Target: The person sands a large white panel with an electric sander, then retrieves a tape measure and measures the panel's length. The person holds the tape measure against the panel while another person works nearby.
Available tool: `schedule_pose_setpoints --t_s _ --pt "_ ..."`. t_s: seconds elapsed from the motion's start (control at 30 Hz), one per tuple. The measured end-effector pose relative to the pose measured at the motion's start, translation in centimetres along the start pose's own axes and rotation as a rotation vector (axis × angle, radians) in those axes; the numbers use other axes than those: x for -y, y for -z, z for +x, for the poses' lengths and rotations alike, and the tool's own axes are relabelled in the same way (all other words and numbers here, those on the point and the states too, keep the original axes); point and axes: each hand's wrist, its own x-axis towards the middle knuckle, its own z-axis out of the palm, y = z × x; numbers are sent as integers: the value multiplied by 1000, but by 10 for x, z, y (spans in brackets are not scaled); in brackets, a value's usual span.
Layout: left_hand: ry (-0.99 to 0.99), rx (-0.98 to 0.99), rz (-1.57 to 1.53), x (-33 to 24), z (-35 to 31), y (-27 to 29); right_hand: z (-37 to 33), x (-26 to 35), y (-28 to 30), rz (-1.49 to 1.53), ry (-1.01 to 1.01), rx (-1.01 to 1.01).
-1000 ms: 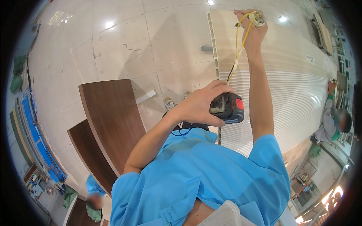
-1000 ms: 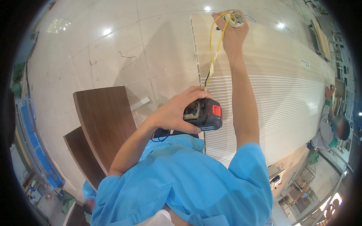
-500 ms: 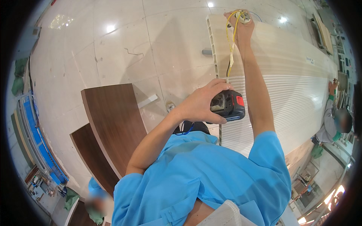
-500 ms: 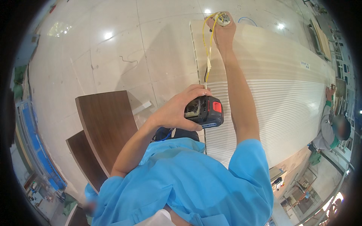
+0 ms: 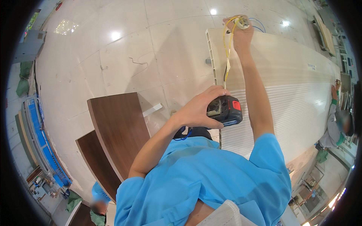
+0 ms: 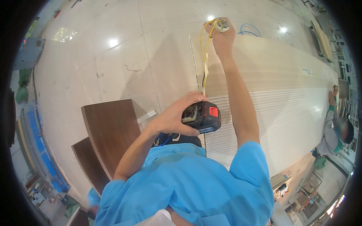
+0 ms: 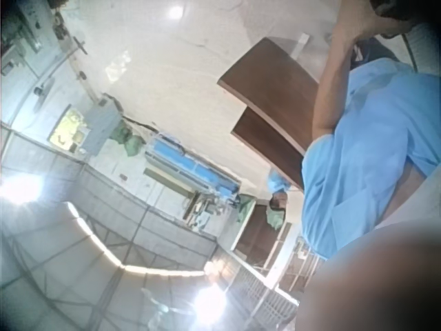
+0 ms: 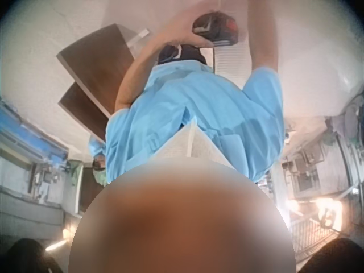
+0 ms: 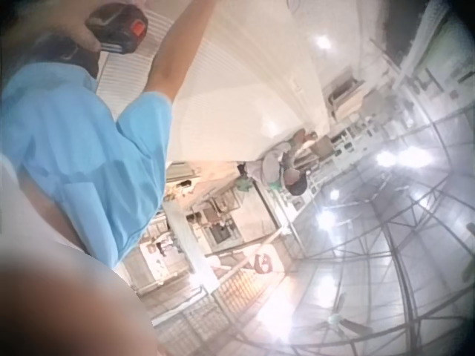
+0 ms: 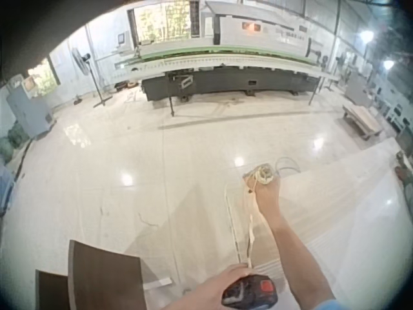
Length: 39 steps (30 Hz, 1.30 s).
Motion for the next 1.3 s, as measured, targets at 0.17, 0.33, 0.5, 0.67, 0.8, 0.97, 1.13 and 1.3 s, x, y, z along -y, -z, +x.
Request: schedule_pose_setpoints --t_s 0.17,0.33,0.5,0.67,0.8,0.97,1.13,1.3 --pt "-101 4 -164 4 -18 29 25 64 16 175 322 4" --pt "-112 147 -570 12 -43 121 42 154 31 214 770 15" --pt "-230 141 -883 -1 -15 272 13 237 43 -351 925 -433" --pt "-279 454 -876 -58 102 408 -36 282 53 -591 963 -756" --pt "-235 393 -913 -80 217 429 -102 293 67 -833 1022 -935" --pt "-152 479 -958 -90 376 418 -157 262 59 -971 1012 -1208" --pt "-108 536 -867 -114 509 418 -130 210 65 -1399 710 -1675" --pt "-53 774 -826 -143 622 396 -100 192 48 -1274 782 -1845"
